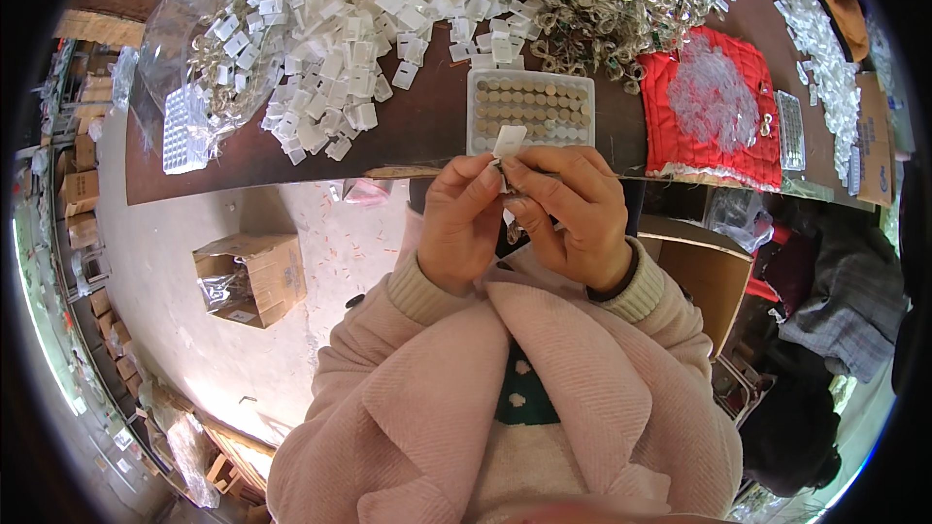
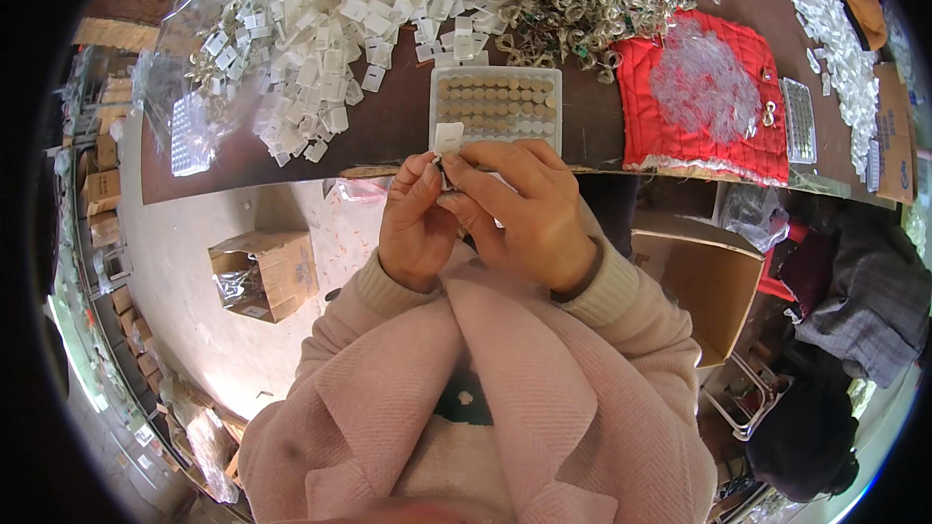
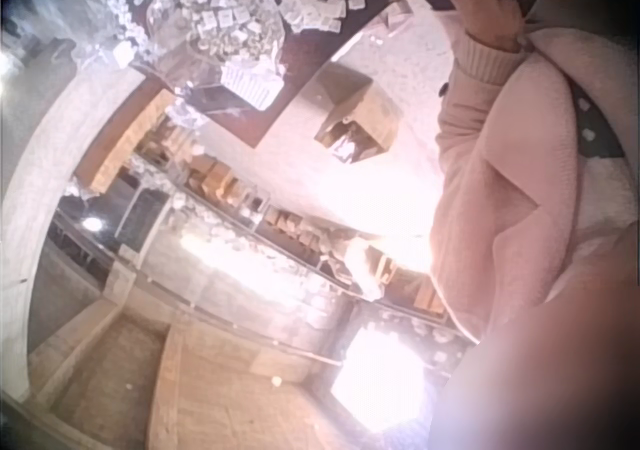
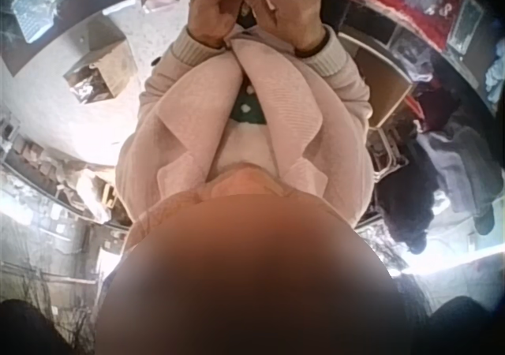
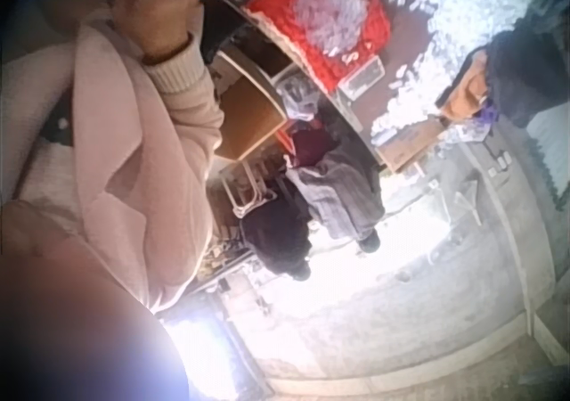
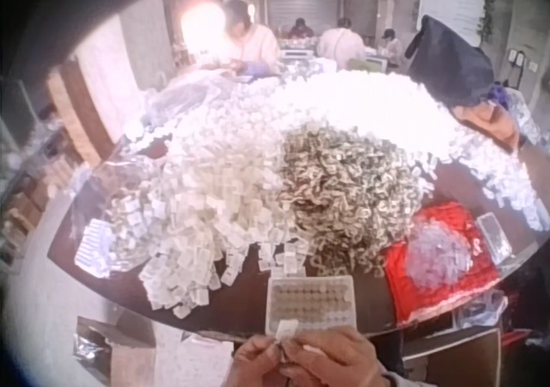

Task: The person repeatedly picks small white plastic LED light units and metal bulbs from a table, inserts the bulbs into the units, and places the assembled lights into a white tray. The person handles the items one at a time throughout the clip.

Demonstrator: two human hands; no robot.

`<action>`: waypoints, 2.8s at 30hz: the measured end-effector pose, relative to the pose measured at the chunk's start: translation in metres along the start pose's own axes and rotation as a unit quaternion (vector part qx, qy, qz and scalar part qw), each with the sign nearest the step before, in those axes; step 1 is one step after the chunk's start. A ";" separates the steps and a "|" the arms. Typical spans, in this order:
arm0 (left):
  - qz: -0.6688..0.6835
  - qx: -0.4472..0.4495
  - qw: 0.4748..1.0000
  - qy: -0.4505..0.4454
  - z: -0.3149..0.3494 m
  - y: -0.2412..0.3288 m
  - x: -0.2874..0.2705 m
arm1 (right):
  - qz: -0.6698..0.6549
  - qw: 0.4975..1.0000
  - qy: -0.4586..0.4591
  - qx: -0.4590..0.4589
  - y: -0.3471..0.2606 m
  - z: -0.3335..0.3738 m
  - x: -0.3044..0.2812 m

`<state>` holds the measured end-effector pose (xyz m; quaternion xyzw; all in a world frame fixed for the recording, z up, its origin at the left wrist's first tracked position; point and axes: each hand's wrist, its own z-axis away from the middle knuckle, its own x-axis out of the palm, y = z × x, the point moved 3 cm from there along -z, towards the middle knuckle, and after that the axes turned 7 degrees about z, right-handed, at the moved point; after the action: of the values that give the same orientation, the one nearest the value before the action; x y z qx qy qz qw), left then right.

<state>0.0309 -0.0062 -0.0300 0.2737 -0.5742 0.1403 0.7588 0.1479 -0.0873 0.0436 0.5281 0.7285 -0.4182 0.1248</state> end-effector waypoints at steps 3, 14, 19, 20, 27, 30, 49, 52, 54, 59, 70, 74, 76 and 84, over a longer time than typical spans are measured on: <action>-0.003 -0.013 1.000 0.013 0.000 0.001 0.000 | 0.005 1.000 -0.010 0.004 -0.002 0.001 0.000; -0.009 -0.073 0.997 -0.023 0.002 0.000 0.007 | -0.347 0.882 -0.003 0.318 0.016 0.005 0.010; 0.027 -0.067 0.997 -0.020 0.004 0.001 0.008 | -0.325 0.941 0.005 0.090 0.016 -0.001 0.005; 0.026 -0.063 0.998 -0.013 0.004 0.001 0.008 | -0.331 0.941 -0.005 0.073 0.015 -0.001 0.005; 0.040 -0.088 0.995 0.020 0.007 -0.002 0.013 | -0.280 0.959 0.023 0.030 0.012 0.002 0.010; 0.018 -0.090 0.995 0.040 0.008 -0.005 0.013 | -0.263 0.963 0.049 0.023 0.010 0.002 0.015; -0.105 -0.119 0.987 0.026 0.009 -0.018 0.019 | -0.099 0.988 0.023 0.119 0.034 0.038 -0.032; -0.093 -0.105 0.990 0.006 0.004 -0.021 0.020 | 0.104 0.966 0.105 0.210 0.064 0.056 -0.063; -0.073 -0.104 0.992 0.018 0.003 -0.023 0.019 | 0.151 0.929 0.129 0.311 0.086 0.069 -0.083; -0.070 -0.115 0.991 0.019 0.002 -0.027 0.017 | 0.237 0.927 0.125 0.264 0.118 0.075 -0.095; -0.060 -0.113 0.992 0.014 0.003 -0.025 0.020 | 0.231 0.919 0.127 0.294 0.122 0.072 -0.093; -0.073 -0.123 0.989 -0.028 0.001 -0.028 0.027 | 0.091 0.957 0.111 0.251 0.089 0.059 -0.088; -0.118 -0.123 0.985 0.004 0.002 -0.028 0.027 | 0.024 0.978 0.063 0.195 0.062 0.049 -0.079; -0.134 -0.122 0.983 0.014 0.004 -0.018 0.029 | -0.074 0.997 0.003 -0.003 0.013 0.021 -0.036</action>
<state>0.0456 -0.0261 -0.0067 0.2513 -0.5342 -0.0300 0.8066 0.1681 -0.1255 0.0468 0.4741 0.7670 -0.4223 0.0928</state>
